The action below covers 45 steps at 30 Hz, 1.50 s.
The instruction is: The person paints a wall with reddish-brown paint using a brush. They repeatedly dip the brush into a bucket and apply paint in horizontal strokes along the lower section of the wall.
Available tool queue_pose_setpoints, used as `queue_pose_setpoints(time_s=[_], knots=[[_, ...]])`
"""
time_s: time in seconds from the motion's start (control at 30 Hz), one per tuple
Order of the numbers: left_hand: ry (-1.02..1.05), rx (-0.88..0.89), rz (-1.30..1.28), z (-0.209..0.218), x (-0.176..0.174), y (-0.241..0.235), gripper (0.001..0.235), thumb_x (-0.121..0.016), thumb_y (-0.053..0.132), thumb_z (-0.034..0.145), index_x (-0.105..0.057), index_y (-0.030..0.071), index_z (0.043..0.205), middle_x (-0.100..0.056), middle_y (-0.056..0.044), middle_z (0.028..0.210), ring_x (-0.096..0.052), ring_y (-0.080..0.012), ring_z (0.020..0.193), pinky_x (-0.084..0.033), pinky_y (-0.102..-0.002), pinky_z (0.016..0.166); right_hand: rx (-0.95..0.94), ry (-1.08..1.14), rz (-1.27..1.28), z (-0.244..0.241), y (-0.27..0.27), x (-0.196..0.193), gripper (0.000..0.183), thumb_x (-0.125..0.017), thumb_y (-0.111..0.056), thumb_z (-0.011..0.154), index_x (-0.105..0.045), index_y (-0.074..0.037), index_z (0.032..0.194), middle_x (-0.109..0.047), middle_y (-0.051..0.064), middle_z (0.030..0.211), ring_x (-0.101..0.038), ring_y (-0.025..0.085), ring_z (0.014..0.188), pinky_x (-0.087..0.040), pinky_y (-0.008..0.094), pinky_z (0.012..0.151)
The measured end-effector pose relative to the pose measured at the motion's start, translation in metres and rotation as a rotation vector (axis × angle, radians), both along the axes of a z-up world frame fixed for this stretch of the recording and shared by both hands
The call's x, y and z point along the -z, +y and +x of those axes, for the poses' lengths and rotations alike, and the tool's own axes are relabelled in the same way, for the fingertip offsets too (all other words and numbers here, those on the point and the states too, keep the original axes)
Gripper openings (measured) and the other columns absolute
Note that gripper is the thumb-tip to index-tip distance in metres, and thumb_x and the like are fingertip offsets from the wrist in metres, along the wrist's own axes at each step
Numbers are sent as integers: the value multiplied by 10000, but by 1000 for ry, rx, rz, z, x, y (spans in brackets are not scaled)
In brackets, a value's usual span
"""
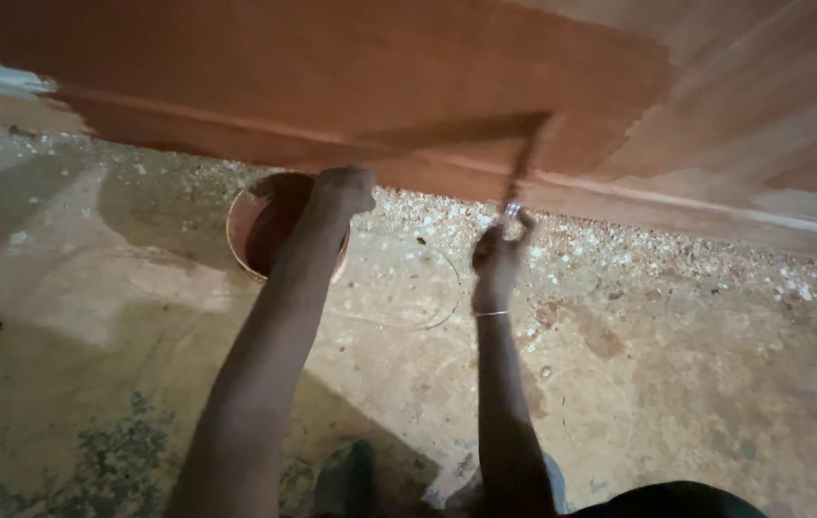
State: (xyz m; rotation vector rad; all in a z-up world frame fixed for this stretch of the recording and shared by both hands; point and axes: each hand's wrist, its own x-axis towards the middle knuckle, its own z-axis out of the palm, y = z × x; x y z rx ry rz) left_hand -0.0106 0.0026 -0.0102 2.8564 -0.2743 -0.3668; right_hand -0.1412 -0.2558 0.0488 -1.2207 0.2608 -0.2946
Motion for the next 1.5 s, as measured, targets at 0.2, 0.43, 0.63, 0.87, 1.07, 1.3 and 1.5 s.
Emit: queue_pose_setpoints(time_s=[0.2,0.43,0.63,0.87,1.07,1.3,1.5], knots=[[39,-28,47,4,-11,15,224,-721,228,863,-755,108,1050,-727,-163,1146,-699,-337,1077,-546,-486,941,-493,26,-176,-4,67,13,393,-551,-155,1057,-466,-206,1437,-452,-53,620,-393,52,462,-278,212,375],[53,-37,44,17,-18,11,222,-715,224,864,-754,108,1049,-726,-165,1145,-699,-340,1075,-547,-489,937,-28,22,11,-6,-47,1,345,-538,-145,1049,-449,-214,1374,-435,-60,649,-367,44,492,-269,206,390],[46,19,25,20,-19,-13,219,-710,220,864,-753,108,1048,-725,-167,1145,-699,-343,1072,-548,-492,934,268,-52,32,-9,-108,3,298,-543,-137,1065,-435,-213,1333,-442,-47,642,-352,53,478,-239,218,373],[38,9,-7,26,-22,-22,217,-705,216,865,-752,108,1047,-724,-169,1145,-699,-346,1069,-548,-495,930,-359,36,-120,-16,-23,20,383,-517,-108,1012,-456,-162,1387,-579,-37,691,-347,44,438,-249,226,369],[1,-152,-140,28,-48,57,203,-726,254,889,-751,99,1016,-740,-187,1036,-721,-362,956,-560,-514,848,-480,127,-29,-43,4,37,302,-580,-218,1052,-481,-150,1329,-421,-77,595,-330,35,433,-224,235,389],[69,-597,-178,-24,-43,221,285,-679,326,924,-718,88,1076,-746,-165,1010,-736,-328,871,-580,-495,799,-502,131,-345,-38,-18,31,258,-595,-279,1071,-556,-112,1264,-486,-65,662,-396,32,545,-290,224,469],[190,-732,-263,-75,5,267,372,-630,389,946,-683,78,1145,-747,-140,1017,-744,-290,822,-596,-470,775,-681,-119,-912,-15,16,-30,297,-749,-284,973,-666,-77,1169,-717,61,814,-638,122,679,-470,279,579]])
